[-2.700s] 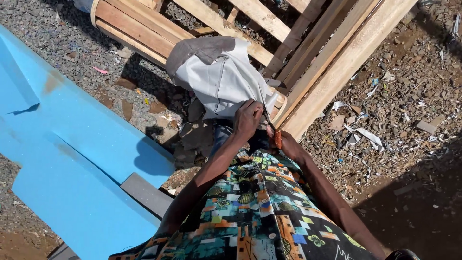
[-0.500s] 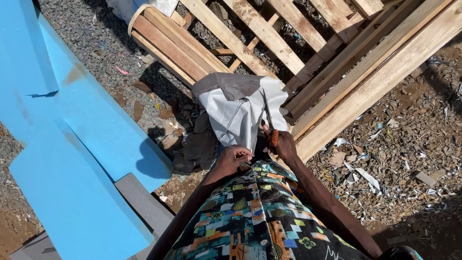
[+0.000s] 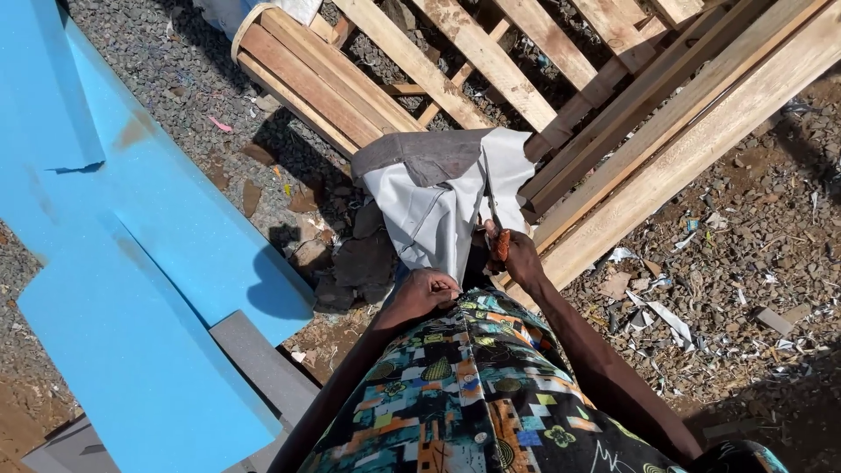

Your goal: Cutting through a large piece of white fabric or protective wrapping on wooden pallets using scissors.

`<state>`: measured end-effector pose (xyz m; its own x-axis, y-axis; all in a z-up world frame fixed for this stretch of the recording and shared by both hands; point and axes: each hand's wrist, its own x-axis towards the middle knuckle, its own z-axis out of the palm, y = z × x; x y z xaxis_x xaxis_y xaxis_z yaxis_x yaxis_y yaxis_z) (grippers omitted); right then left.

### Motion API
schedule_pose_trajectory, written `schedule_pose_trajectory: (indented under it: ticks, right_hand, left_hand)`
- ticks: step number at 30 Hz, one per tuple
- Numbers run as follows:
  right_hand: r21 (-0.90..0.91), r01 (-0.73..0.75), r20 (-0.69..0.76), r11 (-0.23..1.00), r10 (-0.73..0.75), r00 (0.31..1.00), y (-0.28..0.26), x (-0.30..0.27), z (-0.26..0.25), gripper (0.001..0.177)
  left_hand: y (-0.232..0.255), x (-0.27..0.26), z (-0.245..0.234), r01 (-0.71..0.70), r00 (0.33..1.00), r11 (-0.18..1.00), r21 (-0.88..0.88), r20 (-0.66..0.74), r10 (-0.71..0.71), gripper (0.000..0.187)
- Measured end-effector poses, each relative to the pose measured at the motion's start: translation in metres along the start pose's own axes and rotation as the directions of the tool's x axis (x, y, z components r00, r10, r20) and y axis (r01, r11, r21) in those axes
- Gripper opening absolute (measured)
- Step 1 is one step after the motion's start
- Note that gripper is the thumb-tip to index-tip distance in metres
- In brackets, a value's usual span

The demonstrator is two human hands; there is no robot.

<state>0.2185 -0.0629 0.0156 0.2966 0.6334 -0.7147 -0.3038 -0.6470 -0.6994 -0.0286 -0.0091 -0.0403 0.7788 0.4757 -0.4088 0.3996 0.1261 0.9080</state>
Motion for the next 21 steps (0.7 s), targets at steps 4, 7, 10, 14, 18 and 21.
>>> schedule_pose_trajectory:
  ticks: [4, 7, 10, 14, 18, 21]
  right_hand:
    - [-0.091, 0.009, 0.031, 0.996, -0.006, 1.000, -0.019, 0.003, 0.003, 0.051]
    - [0.028, -0.009, -0.144, 1.000, 0.012, 0.989, -0.017, 0.010, 0.008, 0.059]
    - [-0.026, 0.033, -0.135, 0.999, -0.036, 0.990, -0.014, 0.016, 0.011, 0.057]
    - [-0.120, 0.160, -0.046, 0.980, -0.167, 0.985, -0.023, 0.018, 0.003, 0.054]
    - [-0.099, 0.157, -0.171, 0.983, -0.172, 0.970, -0.005, 0.036, -0.004, 0.063]
    - [-0.098, 0.190, -0.117, 0.977, -0.201, 0.973, -0.008, 0.033, -0.011, 0.062]
  left_hand:
    - [-0.004, -0.005, 0.000, -0.036, 0.998, 0.999, -0.024, 0.046, 0.037, 0.014]
    - [0.025, -0.009, -0.008, -0.003, 1.000, 1.000, -0.031, 0.009, 0.003, 0.015]
    - [0.020, -0.010, -0.006, 0.004, 1.000, 1.000, -0.029, -0.020, -0.004, 0.017]
    - [0.005, -0.014, -0.001, 0.012, 1.000, 1.000, -0.023, -0.010, -0.012, 0.015]
    - [0.019, -0.016, -0.011, 0.035, 0.997, 0.992, -0.123, -0.057, -0.042, 0.020]
    - [0.051, -0.022, -0.019, 0.082, 0.992, 0.974, -0.211, -0.079, -0.100, 0.019]
